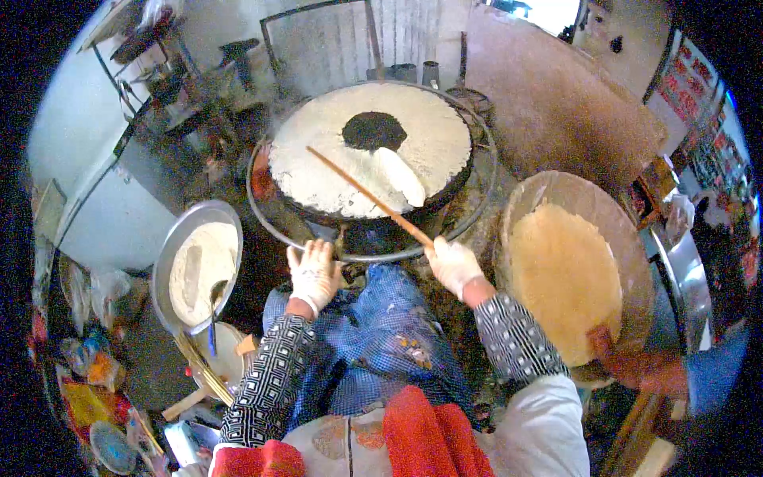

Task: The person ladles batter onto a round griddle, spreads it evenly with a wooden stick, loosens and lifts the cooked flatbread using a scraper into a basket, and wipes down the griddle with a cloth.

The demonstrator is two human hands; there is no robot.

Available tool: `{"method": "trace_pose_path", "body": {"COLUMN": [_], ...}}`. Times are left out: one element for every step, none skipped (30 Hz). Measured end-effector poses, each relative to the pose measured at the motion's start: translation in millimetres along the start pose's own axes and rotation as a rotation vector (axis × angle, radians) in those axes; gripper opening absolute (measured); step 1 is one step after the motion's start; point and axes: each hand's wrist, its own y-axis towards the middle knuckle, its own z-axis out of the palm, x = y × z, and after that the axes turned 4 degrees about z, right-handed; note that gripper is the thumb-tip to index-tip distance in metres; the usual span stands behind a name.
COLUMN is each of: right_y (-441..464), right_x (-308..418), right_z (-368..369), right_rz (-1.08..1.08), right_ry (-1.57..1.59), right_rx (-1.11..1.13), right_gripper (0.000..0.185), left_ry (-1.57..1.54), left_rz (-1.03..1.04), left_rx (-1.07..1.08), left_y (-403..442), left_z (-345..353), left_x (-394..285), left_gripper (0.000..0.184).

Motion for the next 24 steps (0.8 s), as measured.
{"method": "trace_pose_path", "body": {"right_y": [-19.0, -42.0, -59.9, -78.4, -96.7, -113.2, -125.9, -136.8, -143.2, -141.0, -134.6, -124.8, -113.0, -96.9, -75.2, -52.4, -26.9, -2.0, 22.7, 49.4, 69.4, 87.0, 97.0, 104.6], "right_x": [2.9, -1.8, -2.4, -10.1, -14.7, -24.3, -35.3, -44.2, -52.8, -50.9, -50.8, -47.5, -42.7, -44.8, -49.1, -49.9, -44.7, -39.9, -46.8, -51.4, -46.6, -39.8, -37.8, -36.1], "right_z": [1.6, 8.3, 5.0, 8.1, 1.7, 3.9, 7.4, 10.1, 17.8, 18.5, 18.8, 21.0, 19.6, 23.6, 31.9, 33.2, 25.1, 15.7, 20.1, 24.4, 19.0, 13.6, 17.4, 23.1], "right_rz": [0.021, -0.048, -0.027, -0.051, -0.039, 0.004, 0.09, 0.091, 0.124, 0.158, 0.135, 0.112, 0.091, 0.082, 0.074, 0.067, 0.087, 0.107, 0.116, 0.122, 0.132, 0.166, 0.117, 0.068], "right_ry": [-0.017, -0.042, -0.037, 0.004, -0.01, -0.041, -0.102, -0.132, -0.128, -0.125, -0.147, -0.168, -0.188, -0.199, -0.208, -0.215, -0.253, -0.294, -0.283, -0.271, -0.305, -0.281, -0.3, -0.318], "right_rx": [0.03, -0.046, 0.0, -0.037, -0.06, -0.04, 0.043, 0.061, 0.108, 0.154, 0.14, 0.126, 0.111, 0.066, 0.02, -0.031, -0.035, -0.036, -0.041, -0.051, -0.042, -0.012, -0.059, -0.109], "right_gripper": [0.031, 0.03, 0.029, 0.027, 0.025, 0.025, 0.024, 0.025, 0.026, 0.026, 0.026, 0.027, 0.027, 0.027, 0.028, 0.028, 0.03, 0.031, 0.033, 0.034, 0.036, 0.037, 0.035, 0.034], "left_ry": [-0.023, -0.034, -0.008, 0.022, 0.002, -0.018, -0.038, -0.076, -0.085, -0.093, -0.049, -0.021, 0.008, 0.039, 0.063, 0.082, 0.087, 0.09, 0.104, 0.115, 0.126, 0.137, 0.127, 0.132], "left_rz": [0.043, 0.049, 0.043, 0.037, 0.027, 0.02, 0.015, 0.044, 0.07, 0.097, 0.109, 0.078, 0.06, 0.043, 0.019, -0.002, 0.001, 0.001, -0.011, -0.003, 0.002, 0.007, -0.011, -0.022], "left_rx": [-0.067, -0.013, -0.045, -0.08, -0.078, -0.074, -0.067, -0.052, -0.039, -0.028, -0.017, 0.033, 0.076, 0.119, 0.169, 0.177, 0.184, 0.191, 0.225, 0.186, 0.145, 0.107, 0.125, 0.138], "left_y": [-4.1, -9.2, -15.2, -19.9, -18.8, -17.0, -16.2, -14.9, -14.2, -13.0, -12.0, -11.3, -9.9, -8.5, -7.2, -5.2, -3.9, -3.2, -2.0, -0.5, -1.8, -2.2, -1.2, -0.9], "left_z": [5.1, 5.4, 14.2, 21.6, 20.9, 17.1, 13.4, 8.4, 11.7, 13.0, 12.7, 11.4, 10.2, 7.9, 4.2, 6.8, 2.6, -2.2, -4.5, -3.3, 3.0, 4.2, 5.5, 7.0], "left_x": [-11.6, -16.7, -13.6, -9.0, -8.3, -6.3, -7.3, -11.0, -14.8, -18.9, -24.5, -26.5, -23.7, -21.1, -19.8, -16.9, -13.3, -10.5, -7.7, -0.5, 6.9, 13.0, 20.3, 28.3], "left_gripper": [0.054, 0.055, 0.056, 0.056, 0.055, 0.055, 0.054, 0.054, 0.054, 0.055, 0.057, 0.055, 0.053, 0.051, 0.048, 0.047, 0.047, 0.047, 0.048, 0.049, 0.052, 0.055, 0.055, 0.055]}}
